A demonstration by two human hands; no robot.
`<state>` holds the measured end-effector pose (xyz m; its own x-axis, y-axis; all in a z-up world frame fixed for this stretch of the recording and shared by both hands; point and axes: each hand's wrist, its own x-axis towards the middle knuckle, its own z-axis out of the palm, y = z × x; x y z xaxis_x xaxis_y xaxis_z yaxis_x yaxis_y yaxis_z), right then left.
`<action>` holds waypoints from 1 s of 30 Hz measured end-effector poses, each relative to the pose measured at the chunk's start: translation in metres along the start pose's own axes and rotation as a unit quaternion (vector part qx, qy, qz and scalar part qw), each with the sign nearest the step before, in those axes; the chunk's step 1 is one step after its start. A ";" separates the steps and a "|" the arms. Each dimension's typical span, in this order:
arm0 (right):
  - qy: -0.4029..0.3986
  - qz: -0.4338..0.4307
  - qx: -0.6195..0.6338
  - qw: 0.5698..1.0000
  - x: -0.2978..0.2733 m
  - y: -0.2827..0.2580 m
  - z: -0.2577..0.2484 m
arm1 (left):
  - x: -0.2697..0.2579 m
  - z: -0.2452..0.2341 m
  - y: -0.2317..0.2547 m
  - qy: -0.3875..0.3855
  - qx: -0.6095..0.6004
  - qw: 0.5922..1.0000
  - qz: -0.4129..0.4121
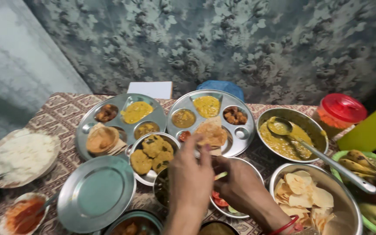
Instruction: The person serves food onto two compartmentalized metal plates. They place flatbreads, fried snacks, and various curries, then add sliced vegetables and rice. The person uses their hands and a spoon to transfer items from serving bowls to the plates.
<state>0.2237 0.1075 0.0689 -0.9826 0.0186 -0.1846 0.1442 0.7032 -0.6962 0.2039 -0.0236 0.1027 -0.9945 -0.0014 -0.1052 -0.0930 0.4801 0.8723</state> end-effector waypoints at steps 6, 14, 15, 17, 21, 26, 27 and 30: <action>0.011 0.055 0.043 0.997 -0.012 -0.034 0.023 | -0.001 -0.047 -0.037 0.009 0.105 0.994 0.030; 0.002 0.117 0.125 0.985 -0.016 -0.015 0.057 | -0.005 -0.054 -0.072 -0.159 0.105 0.981 -0.022; 0.001 0.131 0.159 0.979 -0.018 -0.014 0.060 | -0.006 -0.056 -0.073 -0.168 0.105 0.980 -0.017; 0.010 0.103 0.138 0.985 -0.018 -0.016 0.063 | -0.008 -0.057 -0.073 -0.148 0.125 0.981 0.014; -0.019 0.137 0.125 0.983 -0.019 -0.025 0.062 | -0.013 -0.062 -0.069 -0.120 0.117 0.984 -0.062; 0.046 0.001 0.083 0.995 -0.016 -0.038 0.077 | -0.016 -0.078 -0.076 0.064 0.084 0.994 0.001; 0.055 -0.018 0.081 0.995 -0.013 -0.040 0.082 | -0.014 -0.081 -0.079 0.100 0.081 0.992 0.013; 0.060 0.033 0.033 0.997 -0.010 -0.045 0.099 | -0.011 -0.091 -0.091 0.150 0.079 0.983 0.067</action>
<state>0.2383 0.0052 0.0331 -0.9771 0.1513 -0.1499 0.2126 0.6489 -0.7306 0.2190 -0.1472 0.0680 -0.9691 -0.1767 0.1723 0.0251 0.6240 0.7810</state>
